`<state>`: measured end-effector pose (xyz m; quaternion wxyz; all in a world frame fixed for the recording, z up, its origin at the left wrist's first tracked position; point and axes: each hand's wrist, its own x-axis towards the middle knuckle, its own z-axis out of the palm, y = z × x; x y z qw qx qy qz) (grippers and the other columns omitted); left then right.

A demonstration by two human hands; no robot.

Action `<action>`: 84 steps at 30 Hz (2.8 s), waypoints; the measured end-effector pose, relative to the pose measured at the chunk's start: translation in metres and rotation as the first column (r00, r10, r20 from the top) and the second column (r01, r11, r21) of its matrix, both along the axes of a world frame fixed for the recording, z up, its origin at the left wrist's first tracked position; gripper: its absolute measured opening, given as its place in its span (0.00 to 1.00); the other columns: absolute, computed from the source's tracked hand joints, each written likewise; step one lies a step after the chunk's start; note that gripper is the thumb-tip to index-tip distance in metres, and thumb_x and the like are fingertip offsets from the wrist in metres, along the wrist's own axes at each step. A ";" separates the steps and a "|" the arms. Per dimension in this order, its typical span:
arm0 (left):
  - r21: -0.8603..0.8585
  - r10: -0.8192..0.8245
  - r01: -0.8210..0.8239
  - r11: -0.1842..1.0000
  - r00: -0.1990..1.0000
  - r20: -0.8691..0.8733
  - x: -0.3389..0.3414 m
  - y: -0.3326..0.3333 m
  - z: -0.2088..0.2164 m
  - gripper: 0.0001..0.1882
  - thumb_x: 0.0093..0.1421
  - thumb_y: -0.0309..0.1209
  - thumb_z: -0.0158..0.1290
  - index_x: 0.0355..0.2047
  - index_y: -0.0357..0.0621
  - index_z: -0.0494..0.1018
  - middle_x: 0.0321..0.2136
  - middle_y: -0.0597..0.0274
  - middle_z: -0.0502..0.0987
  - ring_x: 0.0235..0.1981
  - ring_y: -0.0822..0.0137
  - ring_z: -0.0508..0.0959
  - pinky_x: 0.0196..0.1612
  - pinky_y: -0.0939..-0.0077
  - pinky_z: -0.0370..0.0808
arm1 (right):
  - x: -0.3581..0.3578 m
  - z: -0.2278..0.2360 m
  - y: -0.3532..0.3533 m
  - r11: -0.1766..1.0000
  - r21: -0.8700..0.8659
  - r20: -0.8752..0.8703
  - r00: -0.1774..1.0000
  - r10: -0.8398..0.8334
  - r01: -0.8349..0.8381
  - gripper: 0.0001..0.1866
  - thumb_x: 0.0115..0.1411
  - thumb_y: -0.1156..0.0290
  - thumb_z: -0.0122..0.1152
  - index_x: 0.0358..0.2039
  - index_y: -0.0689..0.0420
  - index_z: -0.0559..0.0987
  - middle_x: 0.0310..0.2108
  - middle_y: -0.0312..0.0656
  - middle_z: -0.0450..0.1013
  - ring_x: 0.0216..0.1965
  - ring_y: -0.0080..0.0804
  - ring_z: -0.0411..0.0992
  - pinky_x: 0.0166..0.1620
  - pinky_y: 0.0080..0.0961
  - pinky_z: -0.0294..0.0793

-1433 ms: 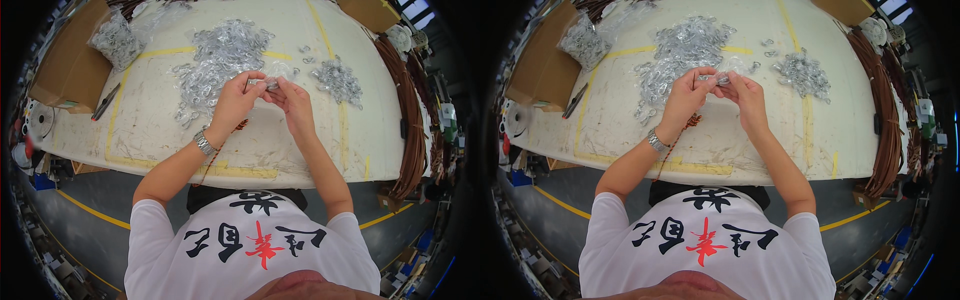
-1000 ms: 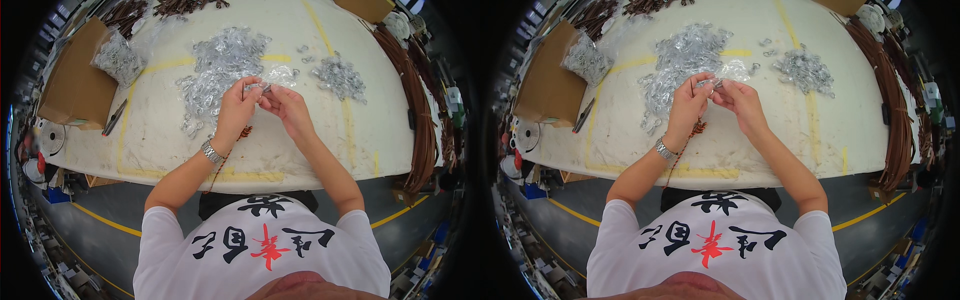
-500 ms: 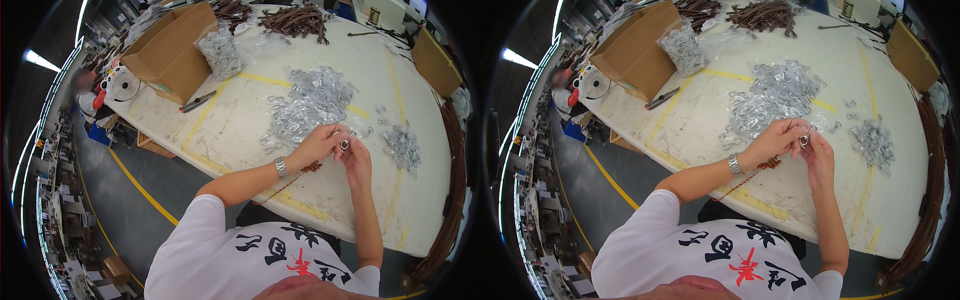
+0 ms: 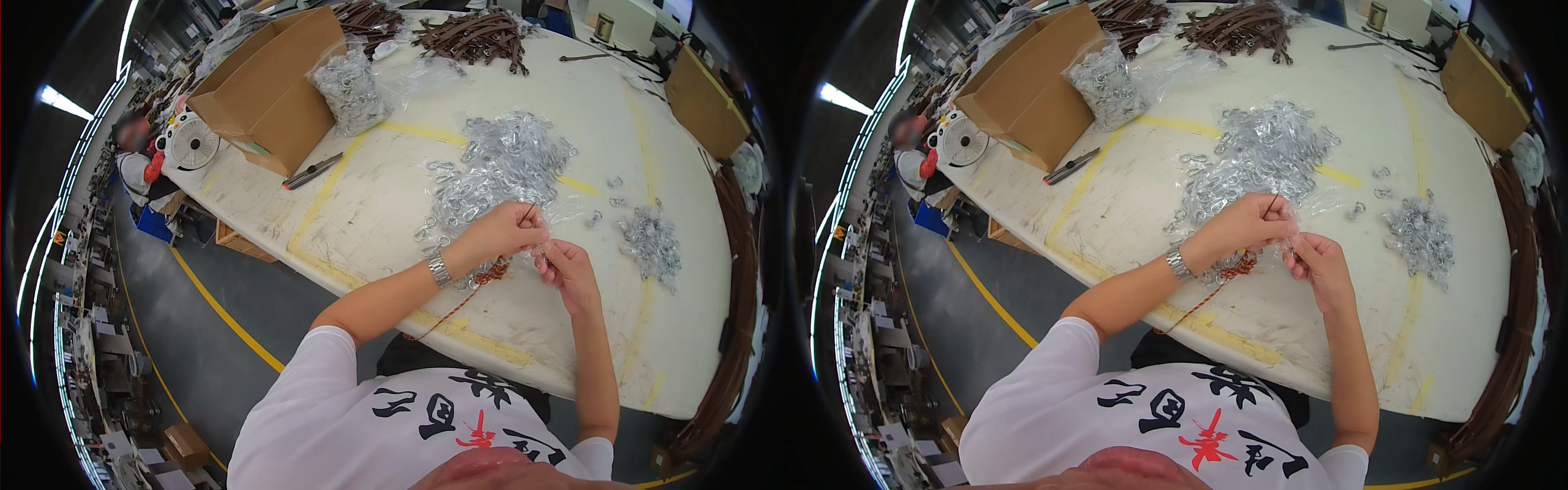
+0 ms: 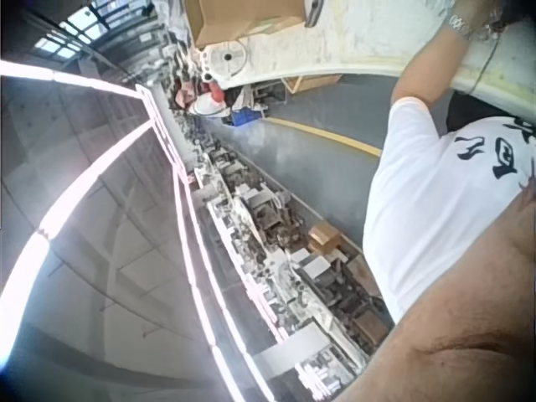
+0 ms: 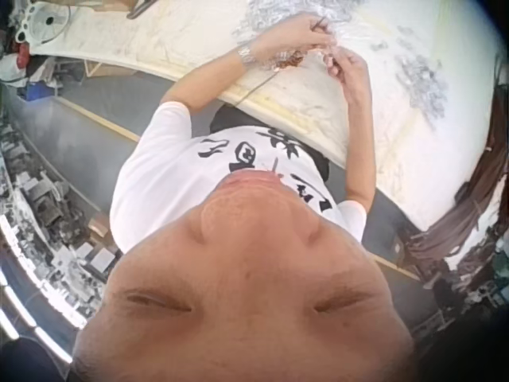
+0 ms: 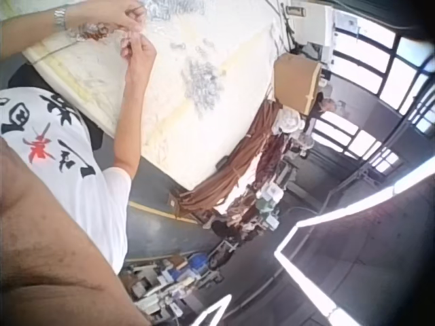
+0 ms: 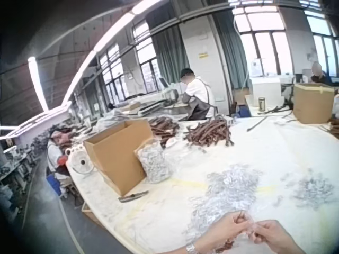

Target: The recorder is threading small metal components onto a thin cord at a workshop table.

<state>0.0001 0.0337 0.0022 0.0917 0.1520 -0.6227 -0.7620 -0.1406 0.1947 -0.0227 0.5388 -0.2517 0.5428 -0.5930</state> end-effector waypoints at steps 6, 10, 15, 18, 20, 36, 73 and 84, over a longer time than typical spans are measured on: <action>-0.243 0.115 -0.137 0.960 0.988 -0.102 0.000 0.005 -0.013 0.05 0.65 0.27 0.59 0.36 0.38 0.75 0.21 0.70 0.76 0.22 0.82 0.72 0.25 0.82 0.67 | 0.009 0.014 -0.003 1.000 0.002 -0.223 0.975 0.002 -0.001 0.14 0.74 0.62 0.58 0.42 0.60 0.83 0.29 0.32 0.78 0.26 0.16 0.70 0.31 0.16 0.70; -0.221 0.177 -0.200 0.954 0.977 -0.119 -0.005 0.015 -0.013 0.06 0.62 0.24 0.55 0.39 0.35 0.76 0.21 0.68 0.76 0.23 0.79 0.76 0.27 0.80 0.72 | 0.026 0.017 0.000 0.990 -0.071 -0.631 0.764 -0.137 0.119 0.15 0.73 0.68 0.58 0.52 0.64 0.83 0.32 0.35 0.79 0.27 0.18 0.70 0.32 0.18 0.71; -0.209 0.186 -0.211 0.955 0.973 -0.133 -0.007 0.018 -0.019 0.08 0.60 0.22 0.53 0.39 0.35 0.77 0.21 0.67 0.76 0.23 0.78 0.76 0.28 0.80 0.74 | 0.025 0.016 0.001 0.990 -0.068 -0.683 0.717 -0.139 0.126 0.14 0.72 0.72 0.60 0.52 0.65 0.84 0.32 0.36 0.78 0.28 0.18 0.70 0.32 0.17 0.70; -0.210 0.173 -0.204 0.956 0.972 -0.156 -0.009 0.017 -0.022 0.07 0.61 0.22 0.53 0.39 0.35 0.77 0.22 0.67 0.77 0.23 0.79 0.76 0.28 0.80 0.73 | 0.021 0.011 0.004 0.983 -0.101 -0.642 0.745 -0.182 0.153 0.13 0.71 0.72 0.60 0.51 0.64 0.84 0.32 0.35 0.78 0.27 0.18 0.70 0.31 0.17 0.70; -0.211 0.151 -0.186 0.960 0.974 -0.170 -0.013 0.019 -0.021 0.06 0.62 0.23 0.53 0.38 0.35 0.77 0.22 0.67 0.77 0.23 0.79 0.75 0.28 0.80 0.73 | 0.020 0.008 0.006 0.974 -0.113 -0.622 0.750 -0.224 0.197 0.13 0.71 0.72 0.60 0.51 0.65 0.84 0.31 0.35 0.78 0.27 0.18 0.69 0.31 0.17 0.70; -0.178 0.234 -0.233 0.956 0.972 -0.014 -0.003 0.022 0.000 0.06 0.68 0.28 0.55 0.38 0.37 0.78 0.23 0.69 0.78 0.22 0.81 0.75 0.25 0.83 0.68 | 0.027 0.014 -0.003 0.970 -0.155 -0.719 0.652 -0.240 0.187 0.10 0.70 0.72 0.60 0.46 0.62 0.84 0.28 0.42 0.80 0.24 0.30 0.75 0.30 0.29 0.74; -0.591 -0.107 0.131 0.796 0.991 0.075 0.000 0.014 0.008 0.21 0.73 0.27 0.43 0.64 0.40 0.71 0.30 0.66 0.82 0.25 0.75 0.72 0.32 0.76 0.73 | 0.008 0.011 0.003 0.955 -0.152 -0.624 0.724 -0.292 0.254 0.12 0.72 0.71 0.60 0.46 0.63 0.86 0.25 0.30 0.75 0.25 0.14 0.66 0.28 0.17 0.66; -0.584 0.119 -0.184 0.791 0.982 -0.148 -0.010 0.026 -0.019 0.17 0.73 0.26 0.45 0.59 0.37 0.74 0.22 0.63 0.77 0.22 0.72 0.75 0.29 0.73 0.73 | 0.023 0.012 -0.002 0.927 -0.230 -0.468 0.802 -0.372 0.295 0.12 0.73 0.72 0.56 0.46 0.64 0.85 0.26 0.34 0.78 0.24 0.18 0.70 0.29 0.19 0.73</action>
